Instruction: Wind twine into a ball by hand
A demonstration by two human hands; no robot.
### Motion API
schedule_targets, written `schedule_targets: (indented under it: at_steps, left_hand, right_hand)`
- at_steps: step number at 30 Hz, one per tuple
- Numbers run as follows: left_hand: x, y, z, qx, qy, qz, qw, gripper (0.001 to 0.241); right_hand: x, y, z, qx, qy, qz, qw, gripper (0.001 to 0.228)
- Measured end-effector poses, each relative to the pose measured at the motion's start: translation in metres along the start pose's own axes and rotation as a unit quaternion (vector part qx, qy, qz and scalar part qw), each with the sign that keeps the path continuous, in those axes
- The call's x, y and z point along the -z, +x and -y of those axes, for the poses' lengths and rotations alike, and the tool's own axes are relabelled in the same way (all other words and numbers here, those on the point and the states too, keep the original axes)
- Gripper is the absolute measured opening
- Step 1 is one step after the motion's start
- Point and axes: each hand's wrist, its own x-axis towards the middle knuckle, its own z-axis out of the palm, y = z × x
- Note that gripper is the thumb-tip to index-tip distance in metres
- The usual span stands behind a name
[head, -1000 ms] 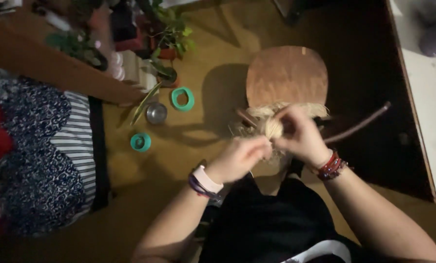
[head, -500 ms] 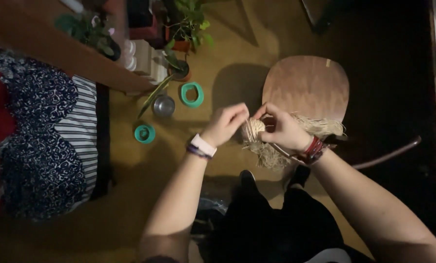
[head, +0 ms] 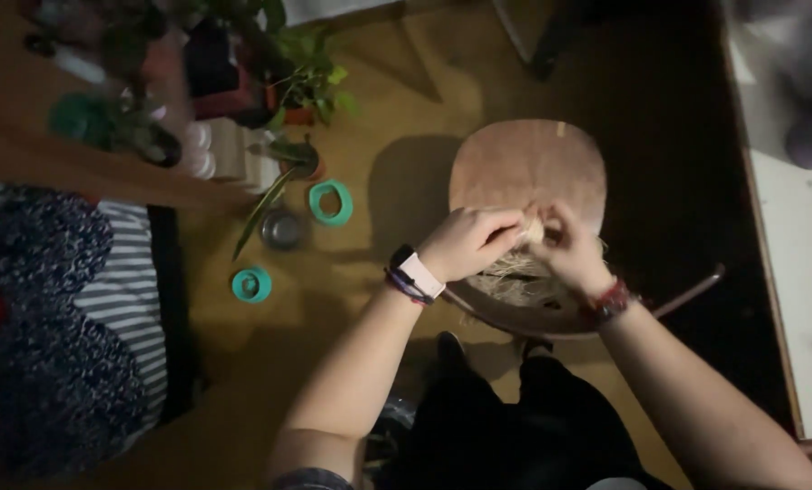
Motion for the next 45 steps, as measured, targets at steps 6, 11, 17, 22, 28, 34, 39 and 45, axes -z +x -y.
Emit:
schedule_targets:
  at_steps: [6, 11, 17, 22, 28, 34, 39, 45]
  left_hand:
    - [-0.072, 0.059, -0.024, -0.026, -0.041, 0.028, 0.998, 0.017]
    - [-0.121, 0.083, -0.083, -0.038, -0.048, 0.102, 0.993, 0.016]
    - [-0.146, 0.174, -0.098, -0.118, -0.109, 0.069, 0.985, 0.013]
    - [-0.242, 0.196, -0.068, -0.043, -0.165, 0.077, 0.982, 0.014]
    - [-0.264, 0.194, -0.138, 0.009, -0.015, 0.261, 0.965, 0.026]
    - [-0.278, 0.248, -0.127, -0.011, -0.096, 0.184, 0.978, 0.019]
    - [-0.352, 0.194, -0.115, 0.018, -0.122, 0.287, 0.95, 0.024]
    - [-0.318, 0.204, -0.164, -0.02, -0.207, 0.201, 0.957, 0.017]
  right_hand:
    - [0.085, -0.044, 0.053, -0.006, 0.108, 0.013, 0.994, 0.059]
    - [0.162, -0.047, 0.047, 0.073, 0.048, -0.136, 0.987, 0.051]
    - [0.217, -0.077, 0.04, 0.03, 0.12, -0.121, 0.985, 0.051]
    - [0.266, -0.09, 0.05, 0.037, 0.207, -0.145, 0.967, 0.053]
    - [0.316, -0.099, 0.032, 0.018, 0.081, -0.266, 0.961, 0.058]
    - [0.328, -0.137, 0.014, -0.016, 0.143, -0.179, 0.973, 0.058]
    - [0.368, -0.144, 0.007, 0.018, 0.124, -0.282, 0.951, 0.052]
    - [0.352, -0.201, -0.024, -0.057, 0.056, -0.175, 0.981, 0.063]
